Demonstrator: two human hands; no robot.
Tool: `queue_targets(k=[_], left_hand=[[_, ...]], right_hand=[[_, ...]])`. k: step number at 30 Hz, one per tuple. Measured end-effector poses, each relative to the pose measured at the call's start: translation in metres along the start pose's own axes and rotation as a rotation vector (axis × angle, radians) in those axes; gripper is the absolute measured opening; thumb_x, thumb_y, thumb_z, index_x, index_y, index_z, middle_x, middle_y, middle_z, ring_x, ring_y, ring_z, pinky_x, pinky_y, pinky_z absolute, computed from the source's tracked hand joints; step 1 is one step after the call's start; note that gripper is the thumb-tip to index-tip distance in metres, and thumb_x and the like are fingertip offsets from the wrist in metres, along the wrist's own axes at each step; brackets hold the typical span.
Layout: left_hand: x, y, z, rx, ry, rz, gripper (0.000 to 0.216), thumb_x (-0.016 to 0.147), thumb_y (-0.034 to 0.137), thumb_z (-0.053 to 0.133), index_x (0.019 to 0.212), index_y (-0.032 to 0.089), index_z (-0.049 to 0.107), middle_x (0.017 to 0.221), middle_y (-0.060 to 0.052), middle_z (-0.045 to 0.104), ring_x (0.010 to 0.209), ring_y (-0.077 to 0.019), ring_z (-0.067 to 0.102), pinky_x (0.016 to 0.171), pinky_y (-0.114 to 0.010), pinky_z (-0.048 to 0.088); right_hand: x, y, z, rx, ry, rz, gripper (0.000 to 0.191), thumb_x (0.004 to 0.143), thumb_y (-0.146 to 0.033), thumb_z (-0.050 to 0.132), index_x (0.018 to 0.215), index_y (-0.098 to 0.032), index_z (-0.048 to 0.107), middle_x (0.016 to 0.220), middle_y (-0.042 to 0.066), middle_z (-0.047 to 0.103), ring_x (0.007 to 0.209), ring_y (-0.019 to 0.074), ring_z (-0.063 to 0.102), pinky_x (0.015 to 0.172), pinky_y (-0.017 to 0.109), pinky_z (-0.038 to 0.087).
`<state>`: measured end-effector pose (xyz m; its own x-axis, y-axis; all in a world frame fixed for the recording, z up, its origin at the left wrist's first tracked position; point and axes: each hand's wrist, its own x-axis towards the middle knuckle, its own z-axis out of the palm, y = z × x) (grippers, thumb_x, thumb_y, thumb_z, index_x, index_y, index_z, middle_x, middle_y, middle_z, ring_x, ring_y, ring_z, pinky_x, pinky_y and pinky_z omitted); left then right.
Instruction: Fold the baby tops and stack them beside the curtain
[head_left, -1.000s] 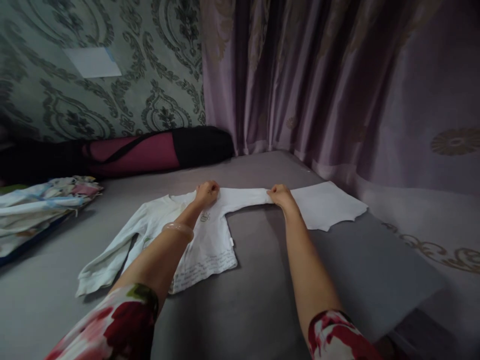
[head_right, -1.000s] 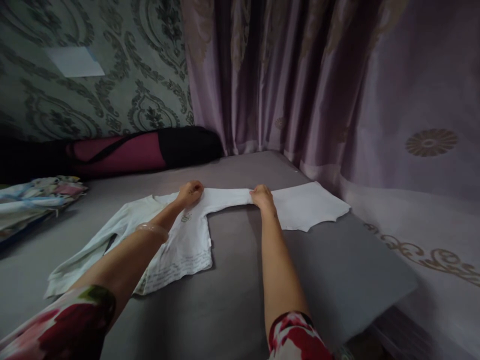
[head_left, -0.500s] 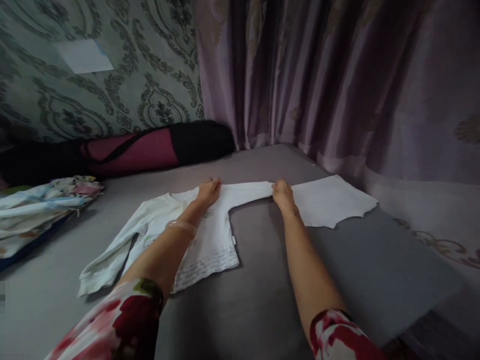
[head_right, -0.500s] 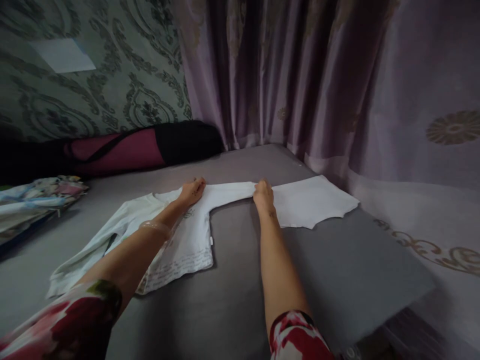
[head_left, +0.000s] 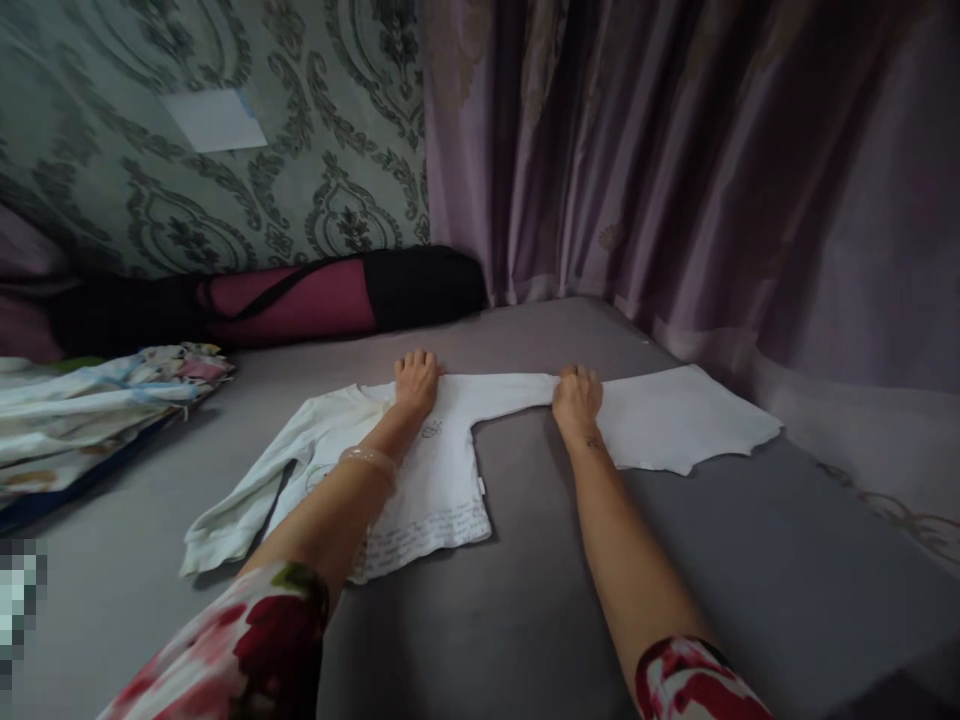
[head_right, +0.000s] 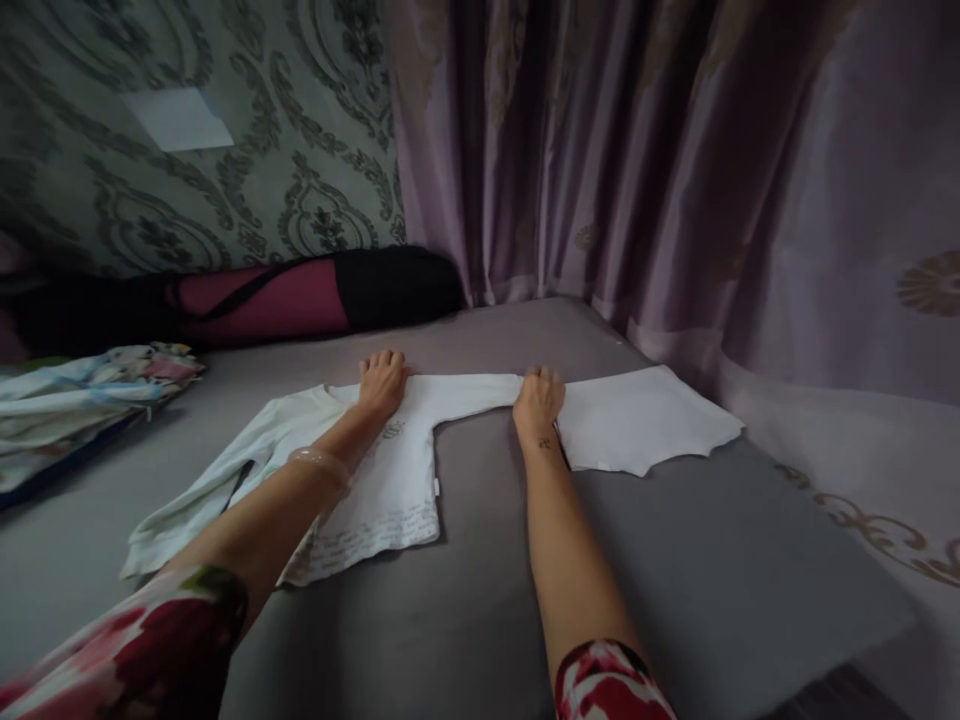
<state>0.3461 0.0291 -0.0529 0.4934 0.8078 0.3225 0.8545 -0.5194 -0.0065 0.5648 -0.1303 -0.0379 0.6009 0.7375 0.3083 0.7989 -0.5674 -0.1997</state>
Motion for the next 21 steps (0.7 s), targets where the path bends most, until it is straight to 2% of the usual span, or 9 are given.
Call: queue_targets(k=[3,4,6,9,11,13,15,17,21], left_hand=[[-0.016,-0.020,-0.014,-0.025,0.018,-0.061,0.028,0.094,0.021,0.035,0.108,0.014,0.058,0.109,-0.017,0.060,0.105,-0.0314,0.053,0.087,-0.045,0.038],[-0.023,-0.026,-0.015,-0.051,0.010,-0.030,0.028,0.094,0.021,0.034,0.106,0.014,0.059,0.106,-0.016,0.061,0.103,-0.0305,0.054,0.087,-0.045,0.038],[-0.035,-0.036,-0.013,-0.150,-0.039,0.130,0.032,0.096,0.023,0.032,0.106,0.014,0.060,0.105,-0.015,0.063,0.103,-0.0273,0.057,0.091,-0.043,0.040],[-0.048,-0.040,0.001,-0.265,-0.109,0.327,0.041,0.098,0.032,0.031,0.123,0.012,0.055,0.127,-0.016,0.059,0.121,-0.0248,0.051,0.103,-0.040,0.038],[-0.052,-0.039,0.011,-0.229,-0.142,0.309,0.048,0.098,0.035,0.030,0.135,0.010,0.048,0.142,-0.015,0.048,0.135,-0.0265,0.039,0.110,-0.043,0.031],[-0.052,-0.038,0.016,-0.161,-0.189,0.253,0.053,0.098,0.036,0.028,0.142,0.009,0.041,0.149,-0.014,0.041,0.140,-0.0281,0.031,0.114,-0.045,0.026],[-0.052,-0.037,0.016,-0.114,-0.227,0.233,0.056,0.099,0.038,0.026,0.145,0.009,0.037,0.152,-0.012,0.036,0.142,-0.0283,0.027,0.116,-0.045,0.022],[-0.052,-0.037,0.013,-0.089,-0.242,0.218,0.058,0.099,0.040,0.024,0.147,0.010,0.035,0.153,-0.011,0.035,0.143,-0.0283,0.025,0.116,-0.045,0.020],[-0.052,-0.036,0.008,-0.077,-0.272,0.202,0.060,0.099,0.044,0.020,0.149,0.012,0.032,0.154,-0.009,0.032,0.144,-0.0273,0.023,0.117,-0.046,0.019]], right_hand=[[-0.002,-0.017,-0.003,0.022,-0.033,-0.128,0.034,0.088,-0.005,0.034,0.108,-0.011,0.062,0.111,0.019,0.063,0.108,0.0286,0.054,0.090,0.039,0.039],[-0.003,-0.027,-0.001,0.046,-0.082,-0.203,0.036,0.089,-0.005,0.033,0.110,-0.011,0.062,0.111,0.018,0.064,0.108,0.0272,0.055,0.091,0.039,0.039],[-0.007,-0.053,0.006,0.111,-0.188,-0.396,0.037,0.092,-0.008,0.032,0.113,-0.013,0.062,0.116,0.015,0.064,0.111,0.0242,0.055,0.097,0.037,0.037],[-0.015,-0.097,0.025,0.203,-0.287,-0.637,0.039,0.098,-0.019,0.031,0.127,-0.015,0.057,0.136,0.012,0.055,0.129,0.0209,0.044,0.110,0.036,0.026],[-0.021,-0.120,0.037,0.219,-0.369,-0.677,0.045,0.100,-0.029,0.030,0.137,-0.013,0.048,0.148,0.012,0.043,0.138,0.0214,0.034,0.115,0.039,0.020],[-0.026,-0.132,0.046,0.224,-0.449,-0.671,0.054,0.100,-0.038,0.026,0.145,-0.010,0.037,0.155,0.012,0.031,0.143,0.0229,0.024,0.116,0.041,0.016],[-0.026,-0.131,0.050,0.229,-0.492,-0.658,0.061,0.100,-0.043,0.020,0.149,-0.008,0.028,0.158,0.012,0.023,0.145,0.0229,0.018,0.118,0.042,0.013],[-0.023,-0.119,0.049,0.211,-0.509,-0.648,0.064,0.100,-0.045,0.016,0.151,-0.008,0.024,0.158,0.011,0.021,0.146,0.0218,0.015,0.118,0.042,0.010],[-0.004,-0.070,0.041,0.079,-0.491,-0.595,0.063,0.099,-0.042,0.014,0.151,-0.008,0.025,0.158,0.011,0.023,0.146,0.0234,0.017,0.118,0.044,0.012]])
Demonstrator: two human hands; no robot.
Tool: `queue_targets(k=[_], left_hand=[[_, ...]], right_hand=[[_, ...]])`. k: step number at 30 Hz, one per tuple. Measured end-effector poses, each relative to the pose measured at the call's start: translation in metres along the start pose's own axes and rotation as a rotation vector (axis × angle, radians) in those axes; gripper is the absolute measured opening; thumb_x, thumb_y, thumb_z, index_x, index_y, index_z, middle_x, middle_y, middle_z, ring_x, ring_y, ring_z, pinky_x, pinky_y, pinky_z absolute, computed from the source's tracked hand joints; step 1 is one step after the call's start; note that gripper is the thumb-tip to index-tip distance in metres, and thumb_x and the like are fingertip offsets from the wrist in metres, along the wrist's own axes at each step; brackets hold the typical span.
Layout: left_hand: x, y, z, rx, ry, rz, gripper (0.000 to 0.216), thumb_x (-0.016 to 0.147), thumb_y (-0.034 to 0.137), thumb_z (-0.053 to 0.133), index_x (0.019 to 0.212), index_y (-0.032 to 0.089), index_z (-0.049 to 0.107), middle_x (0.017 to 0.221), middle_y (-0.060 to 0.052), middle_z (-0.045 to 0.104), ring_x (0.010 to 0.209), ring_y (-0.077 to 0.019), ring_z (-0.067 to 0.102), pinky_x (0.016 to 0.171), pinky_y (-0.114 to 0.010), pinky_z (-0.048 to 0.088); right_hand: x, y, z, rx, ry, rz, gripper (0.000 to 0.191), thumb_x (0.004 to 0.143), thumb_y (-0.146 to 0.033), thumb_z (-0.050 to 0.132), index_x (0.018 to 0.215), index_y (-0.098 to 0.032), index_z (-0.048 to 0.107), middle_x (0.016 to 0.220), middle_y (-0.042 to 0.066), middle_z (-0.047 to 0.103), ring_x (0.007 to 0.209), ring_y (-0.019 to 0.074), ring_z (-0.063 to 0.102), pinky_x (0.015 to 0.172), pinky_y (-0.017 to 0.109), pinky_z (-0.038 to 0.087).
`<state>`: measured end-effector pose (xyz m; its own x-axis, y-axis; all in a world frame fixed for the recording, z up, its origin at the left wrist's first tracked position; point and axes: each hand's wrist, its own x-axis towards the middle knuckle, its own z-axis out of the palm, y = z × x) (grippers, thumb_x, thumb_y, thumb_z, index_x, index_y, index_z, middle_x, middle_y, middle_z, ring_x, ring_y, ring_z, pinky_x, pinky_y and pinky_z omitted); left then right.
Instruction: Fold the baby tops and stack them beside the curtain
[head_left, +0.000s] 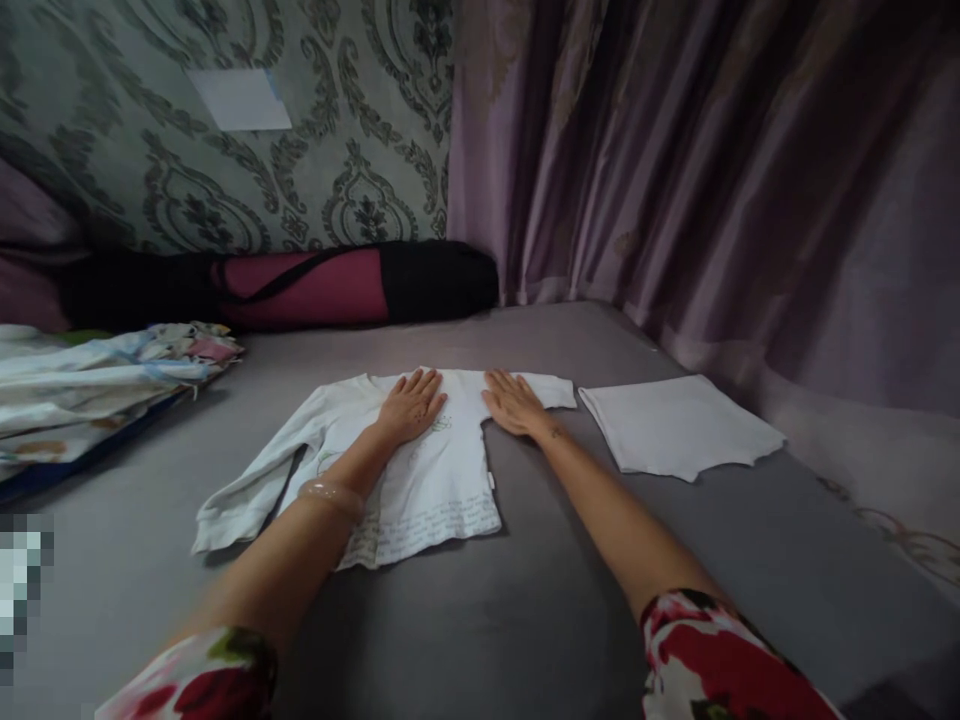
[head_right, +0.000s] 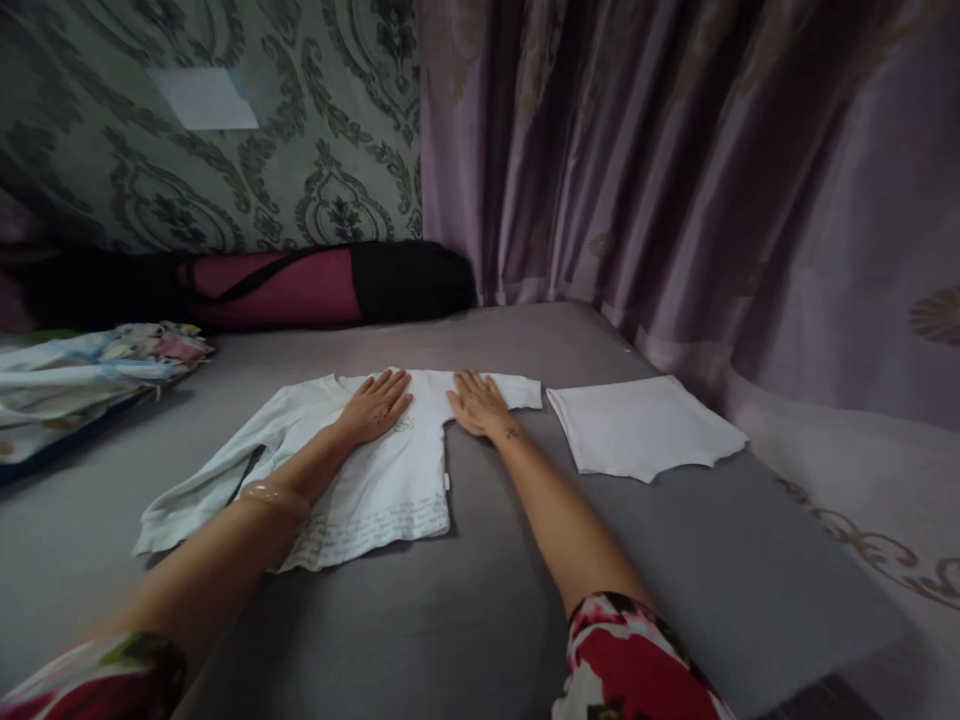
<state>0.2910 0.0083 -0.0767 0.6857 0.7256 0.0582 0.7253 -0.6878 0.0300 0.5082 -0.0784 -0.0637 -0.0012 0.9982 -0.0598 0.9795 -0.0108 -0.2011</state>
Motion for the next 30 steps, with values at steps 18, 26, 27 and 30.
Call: queue_targets(k=[18,26,27,30], left_hand=[[-0.077,0.025,-0.050,-0.165,0.107,0.212,0.037,0.097,0.035,0.040,0.125,0.014,0.053,0.130,-0.016,0.055,0.120,-0.0262,0.052,0.102,-0.042,0.038],[-0.162,0.061,-0.062,-0.336,-0.023,0.464,0.033,0.095,0.043,0.046,0.114,0.019,0.059,0.108,-0.011,0.061,0.101,-0.0229,0.058,0.087,-0.035,0.045],[-0.164,0.065,-0.060,-0.333,-0.025,0.474,0.033,0.096,0.042,0.045,0.114,0.019,0.058,0.108,-0.011,0.060,0.101,-0.0228,0.057,0.088,-0.035,0.045],[-0.163,0.073,-0.052,-0.334,-0.033,0.478,0.029,0.098,0.034,0.038,0.112,0.018,0.058,0.105,-0.010,0.059,0.098,-0.0216,0.056,0.086,-0.034,0.046]], right_hand=[[-0.075,-0.004,-0.027,0.214,0.220,0.085,0.034,0.094,-0.025,0.043,0.122,-0.014,0.059,0.117,0.012,0.067,0.107,0.0212,0.061,0.092,0.032,0.044],[-0.158,-0.068,-0.011,0.487,-0.068,0.011,0.040,0.080,-0.026,0.061,0.118,-0.018,0.055,0.088,0.001,0.069,0.074,0.0142,0.062,0.066,0.023,0.044],[-0.162,-0.074,-0.011,0.447,-0.040,0.007,0.042,0.080,-0.028,0.062,0.120,-0.019,0.053,0.093,0.002,0.068,0.079,0.0152,0.062,0.068,0.024,0.044],[-0.169,-0.087,-0.010,0.325,0.028,-0.003,0.042,0.085,-0.033,0.060,0.124,-0.019,0.051,0.106,0.008,0.066,0.090,0.0192,0.062,0.076,0.027,0.044]])
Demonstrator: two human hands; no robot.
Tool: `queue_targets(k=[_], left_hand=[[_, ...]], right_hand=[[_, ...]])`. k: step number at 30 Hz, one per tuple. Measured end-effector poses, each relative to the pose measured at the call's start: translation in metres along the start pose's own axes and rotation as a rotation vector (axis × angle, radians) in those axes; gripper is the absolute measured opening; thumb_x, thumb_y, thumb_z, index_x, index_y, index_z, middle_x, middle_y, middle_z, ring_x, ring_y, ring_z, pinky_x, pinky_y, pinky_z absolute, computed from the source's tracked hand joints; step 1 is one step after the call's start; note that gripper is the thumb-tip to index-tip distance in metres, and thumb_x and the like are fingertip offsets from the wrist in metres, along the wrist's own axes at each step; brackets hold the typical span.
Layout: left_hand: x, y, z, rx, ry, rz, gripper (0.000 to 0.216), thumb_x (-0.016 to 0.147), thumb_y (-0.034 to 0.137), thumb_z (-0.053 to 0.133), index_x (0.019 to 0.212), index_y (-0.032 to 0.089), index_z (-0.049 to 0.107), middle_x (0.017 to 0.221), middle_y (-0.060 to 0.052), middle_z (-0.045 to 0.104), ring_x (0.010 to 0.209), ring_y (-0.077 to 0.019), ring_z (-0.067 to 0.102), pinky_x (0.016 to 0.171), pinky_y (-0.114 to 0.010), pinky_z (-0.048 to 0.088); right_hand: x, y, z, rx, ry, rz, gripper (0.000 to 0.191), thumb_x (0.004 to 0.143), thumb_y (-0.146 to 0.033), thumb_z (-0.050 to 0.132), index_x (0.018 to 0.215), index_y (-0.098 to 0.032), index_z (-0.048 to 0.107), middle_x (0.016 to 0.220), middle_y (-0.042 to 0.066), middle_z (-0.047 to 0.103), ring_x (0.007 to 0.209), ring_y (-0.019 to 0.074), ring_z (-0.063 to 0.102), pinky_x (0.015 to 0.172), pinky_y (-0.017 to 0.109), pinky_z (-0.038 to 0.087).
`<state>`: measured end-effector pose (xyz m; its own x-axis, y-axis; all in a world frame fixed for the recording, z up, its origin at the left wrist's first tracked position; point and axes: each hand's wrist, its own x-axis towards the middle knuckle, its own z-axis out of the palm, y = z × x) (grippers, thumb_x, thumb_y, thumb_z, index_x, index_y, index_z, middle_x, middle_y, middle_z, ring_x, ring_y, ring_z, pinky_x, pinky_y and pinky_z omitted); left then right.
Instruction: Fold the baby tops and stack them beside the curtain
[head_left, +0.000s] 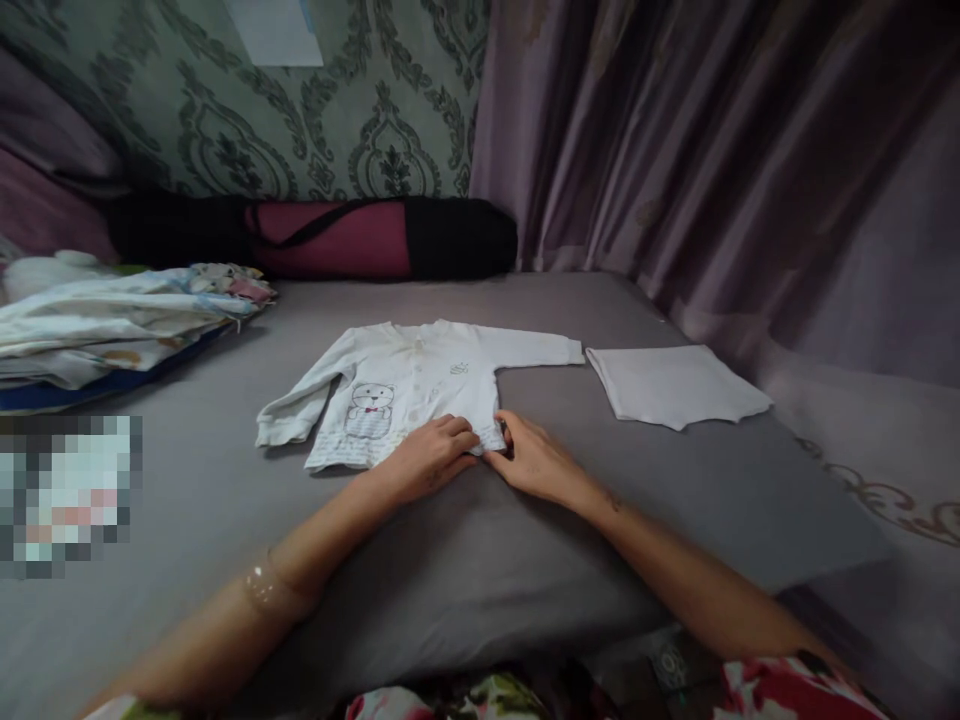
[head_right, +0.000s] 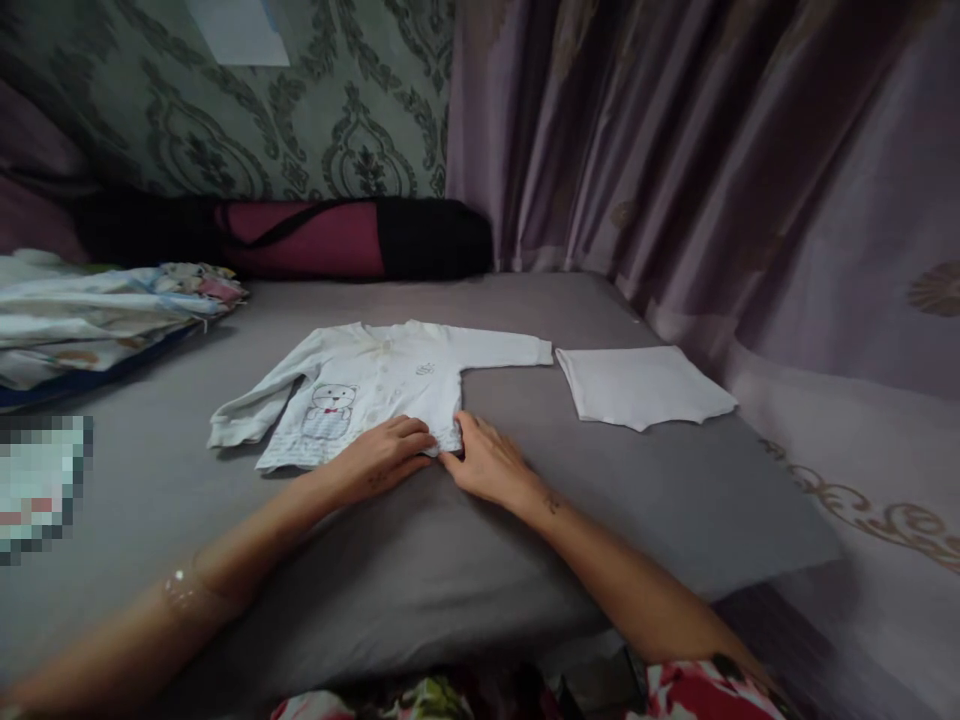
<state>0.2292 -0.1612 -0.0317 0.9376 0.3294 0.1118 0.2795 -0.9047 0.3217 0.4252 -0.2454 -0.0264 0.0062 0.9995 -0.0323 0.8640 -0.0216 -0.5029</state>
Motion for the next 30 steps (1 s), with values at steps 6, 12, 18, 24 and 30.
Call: queue_targets(k=[6,12,18,24,30], left_hand=[[-0.002,-0.003,0.004,-0.017,0.030,-0.045,0.028,0.095,0.016,0.032,0.112,0.017,0.056,0.102,-0.010,0.058,0.098,-0.0212,0.054,0.084,-0.032,0.047],[0.000,0.003,0.006,0.044,0.051,-0.052,0.027,0.097,0.022,0.034,0.113,0.020,0.056,0.101,-0.009,0.057,0.092,-0.0206,0.053,0.081,-0.033,0.047],[-0.001,0.002,0.006,0.057,0.009,-0.082,0.026,0.097,0.020,0.033,0.105,0.019,0.058,0.095,-0.008,0.056,0.089,-0.0200,0.054,0.079,-0.032,0.047],[-0.007,0.008,-0.003,0.086,-0.072,-0.128,0.021,0.085,0.012,0.042,0.100,0.019,0.055,0.098,-0.010,0.056,0.087,-0.0223,0.055,0.074,-0.034,0.048],[-0.017,0.021,-0.015,0.009,-0.092,-0.106,0.019,0.093,0.024,0.041,0.102,0.020,0.057,0.098,-0.009,0.060,0.087,-0.0210,0.059,0.076,-0.032,0.049]], right_hand=[[-0.001,0.003,0.006,-0.015,0.019,-0.063,0.028,0.093,-0.025,0.050,0.120,-0.020,0.054,0.108,0.008,0.066,0.095,0.0185,0.062,0.080,0.027,0.043],[0.000,-0.002,0.007,-0.032,0.091,0.036,0.025,0.088,-0.016,0.047,0.111,-0.020,0.057,0.102,0.006,0.067,0.090,0.0175,0.062,0.079,0.026,0.043],[-0.008,-0.015,0.001,-0.254,0.035,-0.023,0.025,0.090,-0.013,0.042,0.108,-0.019,0.056,0.103,0.008,0.061,0.093,0.0193,0.059,0.080,0.027,0.042],[0.001,-0.006,-0.014,-0.273,-0.129,-0.080,0.025,0.086,-0.012,0.047,0.102,-0.018,0.064,0.099,0.008,0.061,0.091,0.0186,0.060,0.080,0.027,0.044],[0.042,-0.011,-0.007,-0.216,0.022,-0.270,0.049,0.094,-0.031,0.042,0.141,-0.017,0.043,0.146,0.014,0.043,0.137,0.0248,0.035,0.112,0.043,0.028]])
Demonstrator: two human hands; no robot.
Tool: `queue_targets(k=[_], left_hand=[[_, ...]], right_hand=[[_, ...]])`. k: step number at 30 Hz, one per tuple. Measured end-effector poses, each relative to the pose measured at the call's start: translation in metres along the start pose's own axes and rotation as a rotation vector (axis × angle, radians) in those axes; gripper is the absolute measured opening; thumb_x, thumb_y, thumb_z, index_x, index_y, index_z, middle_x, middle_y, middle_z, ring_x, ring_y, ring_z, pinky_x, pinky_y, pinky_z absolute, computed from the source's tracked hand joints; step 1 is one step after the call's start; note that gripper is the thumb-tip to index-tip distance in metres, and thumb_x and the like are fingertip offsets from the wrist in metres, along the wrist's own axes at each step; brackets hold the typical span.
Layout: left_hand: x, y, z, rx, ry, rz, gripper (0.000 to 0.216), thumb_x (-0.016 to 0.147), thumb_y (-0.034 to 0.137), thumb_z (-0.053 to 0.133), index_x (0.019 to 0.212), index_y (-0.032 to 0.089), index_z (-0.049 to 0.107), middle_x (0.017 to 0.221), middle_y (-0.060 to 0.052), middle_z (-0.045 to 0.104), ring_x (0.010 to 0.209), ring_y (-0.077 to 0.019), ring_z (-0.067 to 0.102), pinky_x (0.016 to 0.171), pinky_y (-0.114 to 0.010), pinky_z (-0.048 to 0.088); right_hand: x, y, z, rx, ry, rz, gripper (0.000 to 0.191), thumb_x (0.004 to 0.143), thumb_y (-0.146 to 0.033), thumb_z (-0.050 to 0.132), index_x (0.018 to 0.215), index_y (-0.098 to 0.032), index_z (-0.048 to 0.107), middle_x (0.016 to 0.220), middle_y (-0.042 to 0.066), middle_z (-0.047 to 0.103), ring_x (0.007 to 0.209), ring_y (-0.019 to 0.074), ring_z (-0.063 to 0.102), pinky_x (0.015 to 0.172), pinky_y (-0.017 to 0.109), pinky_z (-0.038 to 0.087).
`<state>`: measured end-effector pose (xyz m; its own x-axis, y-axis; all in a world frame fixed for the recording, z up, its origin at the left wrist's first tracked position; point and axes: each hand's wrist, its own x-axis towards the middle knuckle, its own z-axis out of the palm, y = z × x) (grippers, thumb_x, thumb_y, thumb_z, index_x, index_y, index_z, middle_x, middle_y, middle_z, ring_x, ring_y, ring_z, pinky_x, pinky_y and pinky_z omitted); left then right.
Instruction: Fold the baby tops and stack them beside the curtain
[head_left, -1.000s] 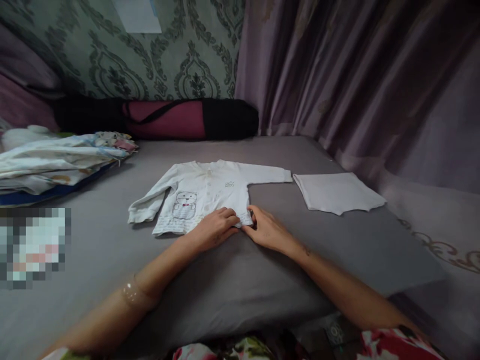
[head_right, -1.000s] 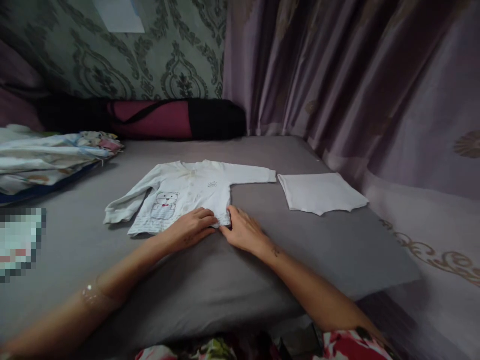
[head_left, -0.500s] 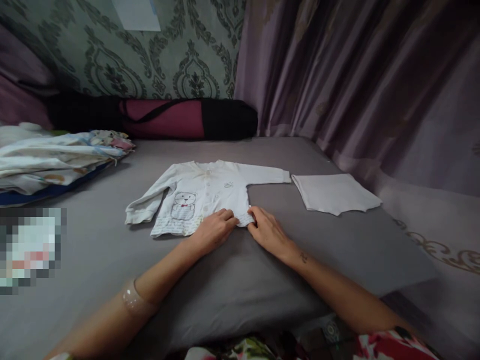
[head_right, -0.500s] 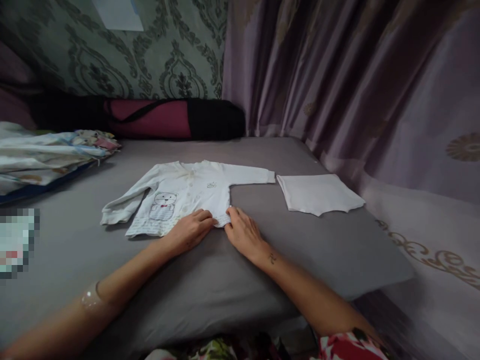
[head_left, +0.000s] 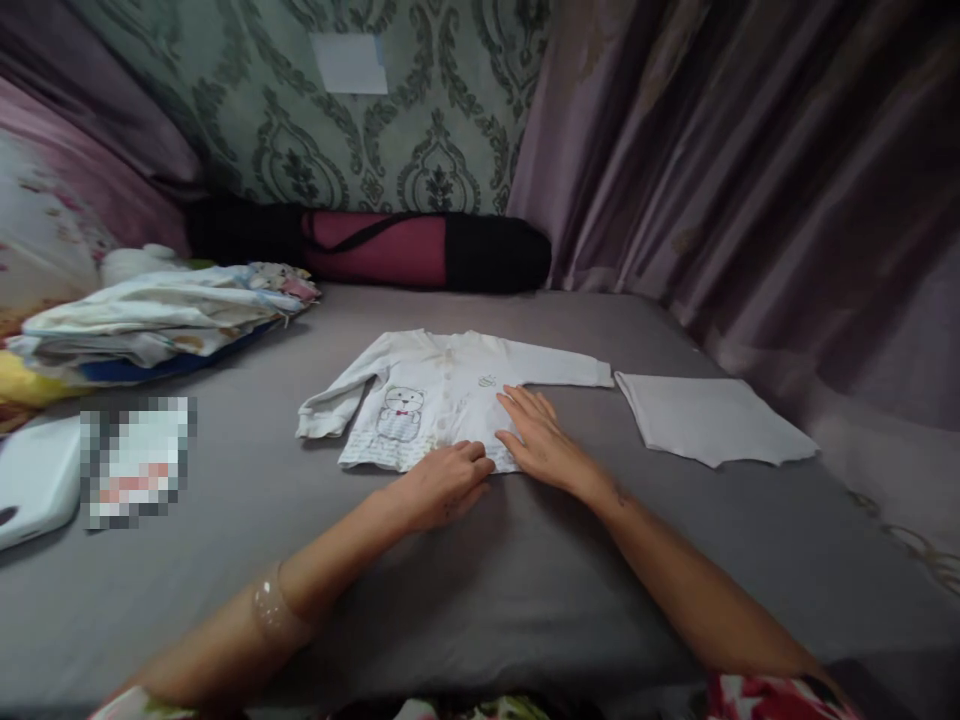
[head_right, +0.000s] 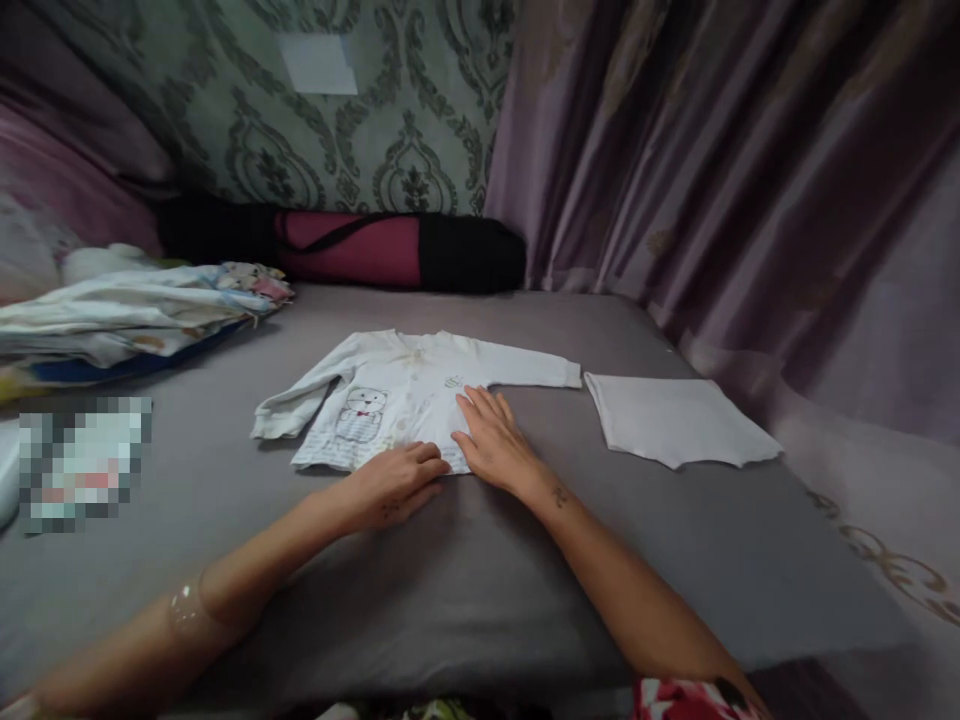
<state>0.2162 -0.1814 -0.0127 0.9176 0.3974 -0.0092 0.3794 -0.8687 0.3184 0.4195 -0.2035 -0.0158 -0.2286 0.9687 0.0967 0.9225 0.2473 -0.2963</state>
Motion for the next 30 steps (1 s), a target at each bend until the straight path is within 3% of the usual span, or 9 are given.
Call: queue_targets(k=[5,10,13,15,19,21,25,27,30], left_hand=[[-0.024,-0.036,-0.022,-0.227,0.172,-0.137,0.027,0.094,0.034,0.042,0.108,0.021,0.062,0.096,-0.006,0.066,0.084,-0.0165,0.063,0.073,-0.026,0.048],[-0.079,-0.125,-0.051,-0.147,0.581,-0.732,0.035,0.082,0.045,0.052,0.098,0.016,0.064,0.089,-0.007,0.067,0.079,-0.0183,0.060,0.071,-0.029,0.047],[-0.110,-0.161,-0.054,-0.190,0.466,-1.045,0.043,0.071,0.054,0.059,0.091,0.016,0.063,0.082,-0.005,0.065,0.075,-0.0196,0.060,0.065,-0.028,0.046],[-0.118,-0.171,-0.050,-0.296,0.330,-1.123,0.046,0.066,0.058,0.061,0.086,0.017,0.061,0.073,-0.003,0.062,0.070,-0.0193,0.059,0.060,-0.028,0.043],[-0.105,-0.167,-0.048,-0.339,0.238,-1.068,0.029,0.071,0.044,0.060,0.082,0.017,0.058,0.066,-0.001,0.058,0.065,-0.0192,0.057,0.058,-0.027,0.040],[-0.096,-0.161,-0.055,-0.116,0.346,-0.957,0.014,0.075,0.027,0.053,0.083,0.017,0.059,0.076,-0.005,0.060,0.075,-0.0214,0.058,0.067,-0.030,0.042],[-0.093,-0.155,-0.068,0.455,0.538,-0.827,0.025,0.075,0.010,0.047,0.094,0.019,0.061,0.102,-0.012,0.059,0.105,-0.0291,0.052,0.092,-0.044,0.036],[-0.102,-0.160,-0.065,0.516,0.441,-0.802,0.030,0.072,0.007,0.047,0.095,0.020,0.062,0.109,-0.014,0.058,0.111,-0.0310,0.049,0.097,-0.048,0.032],[-0.122,-0.179,-0.055,0.295,0.213,-0.745,0.046,0.062,0.008,0.048,0.104,0.021,0.063,0.118,-0.011,0.059,0.112,-0.0292,0.050,0.099,-0.047,0.033]], right_hand=[[0.019,-0.003,0.038,-0.097,-0.067,0.060,0.062,0.098,-0.040,0.030,0.149,-0.004,0.027,0.156,0.019,0.022,0.146,0.0272,0.014,0.117,0.047,0.014],[0.020,0.006,0.040,-0.094,-0.138,0.045,0.066,0.098,-0.047,0.024,0.150,-0.006,0.027,0.156,0.017,0.023,0.145,0.0275,0.017,0.118,0.048,0.013],[0.022,0.008,0.035,-0.089,-0.134,0.041,0.064,0.098,-0.046,0.023,0.149,-0.008,0.029,0.155,0.016,0.027,0.144,0.0270,0.022,0.117,0.049,0.015],[0.022,0.007,0.036,-0.098,-0.133,0.044,0.063,0.098,-0.045,0.025,0.149,-0.007,0.030,0.155,0.016,0.027,0.144,0.0275,0.022,0.117,0.050,0.016],[0.022,0.007,0.040,-0.127,-0.138,0.059,0.065,0.097,-0.045,0.028,0.148,-0.005,0.031,0.156,0.016,0.024,0.145,0.0281,0.019,0.117,0.050,0.017],[0.022,0.007,0.040,-0.130,-0.145,0.059,0.065,0.097,-0.045,0.028,0.148,-0.006,0.031,0.156,0.016,0.023,0.145,0.0277,0.018,0.117,0.049,0.017],[0.022,0.006,0.038,-0.146,-0.152,0.062,0.064,0.097,-0.046,0.028,0.148,-0.006,0.032,0.156,0.015,0.024,0.145,0.0271,0.019,0.117,0.047,0.018],[0.022,0.006,0.034,-0.155,-0.169,0.068,0.064,0.097,-0.045,0.029,0.148,-0.007,0.032,0.156,0.015,0.024,0.145,0.0274,0.020,0.117,0.047,0.018],[0.025,0.009,0.022,-0.151,-0.215,0.033,0.061,0.096,-0.043,0.036,0.146,-0.009,0.037,0.155,0.015,0.028,0.143,0.0285,0.025,0.115,0.047,0.021]])
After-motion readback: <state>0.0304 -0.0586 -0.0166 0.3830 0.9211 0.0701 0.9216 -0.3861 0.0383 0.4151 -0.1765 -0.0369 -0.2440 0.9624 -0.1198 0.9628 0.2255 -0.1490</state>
